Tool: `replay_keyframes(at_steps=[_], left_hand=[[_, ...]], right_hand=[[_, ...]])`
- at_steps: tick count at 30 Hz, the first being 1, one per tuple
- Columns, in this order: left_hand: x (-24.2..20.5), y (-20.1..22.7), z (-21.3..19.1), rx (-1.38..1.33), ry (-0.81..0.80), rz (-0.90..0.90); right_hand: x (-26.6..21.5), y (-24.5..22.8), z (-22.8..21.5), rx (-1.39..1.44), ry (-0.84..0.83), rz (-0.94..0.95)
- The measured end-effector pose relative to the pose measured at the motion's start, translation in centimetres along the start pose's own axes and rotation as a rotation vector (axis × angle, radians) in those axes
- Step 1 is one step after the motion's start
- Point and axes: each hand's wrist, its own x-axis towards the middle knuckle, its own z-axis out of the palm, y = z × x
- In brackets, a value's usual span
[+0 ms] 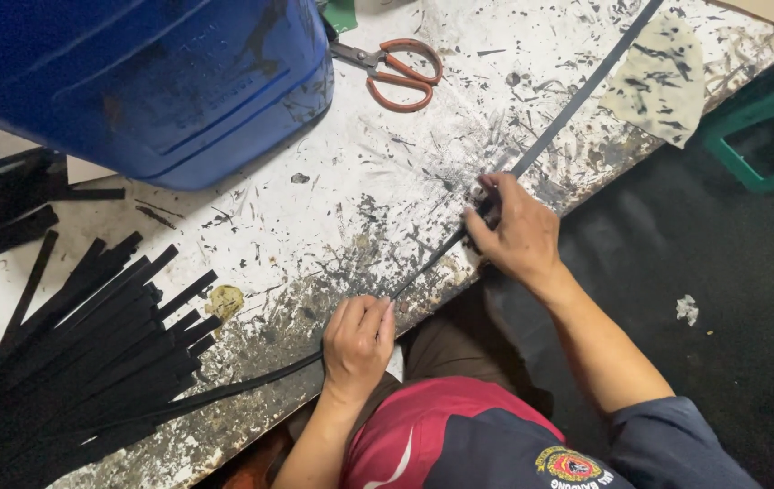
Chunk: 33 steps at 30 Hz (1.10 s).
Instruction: The person smooths long black rubber strips on a workbench using a small reddish tool, repeatedly rubbing along the length of each strip. The strips are handled one at a time and placed back on the table after treatment.
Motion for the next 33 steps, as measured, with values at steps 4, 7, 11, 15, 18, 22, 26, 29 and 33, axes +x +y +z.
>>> replay_keyframes(at_steps=[4,7,11,15,18,22,26,29,33], left_hand=[[0.2,0.0,-0.1,-0.01,0.008,0.006],[0.0,-0.1,0.1,-0.01,0.014,0.02],[0.2,0.0,0.0,0.0,0.009,0.019],[0.4,0.1,-0.3,0.003,0.011,0.015],[0.1,-0.1,0.0,-0.001,0.012,0.015],[-0.2,-0.1,0.2,0.0,0.006,0.011],[-0.1,-0.1,0.1,0.008,0.008,0.012],[-0.5,-0.3,0.4,0.006,0.006,0.006],[-0.3,0.0,-0.2,-0.005,0.01,0.003]], right_hand=[[1.2,1.8,-2.2,-0.101,0.014,0.11],[1.3,2.0,-2.7,-0.084,0.059,0.08],[0.6,-1.4,-3.1,0.036,-0.11,-0.199],[-0.1,2.6,-1.2,-0.068,0.016,-0.581],[-0.3,5.7,-1.1,-0.172,0.109,-0.657],[0.1,6.8,-1.8,-0.221,0.19,-0.656],[0.7,7.4,-1.7,-0.169,0.192,-0.625],[0.8,7.4,-1.7,-0.129,0.151,-0.599],[1.0,7.7,-1.5,-0.128,0.138,-0.585]])
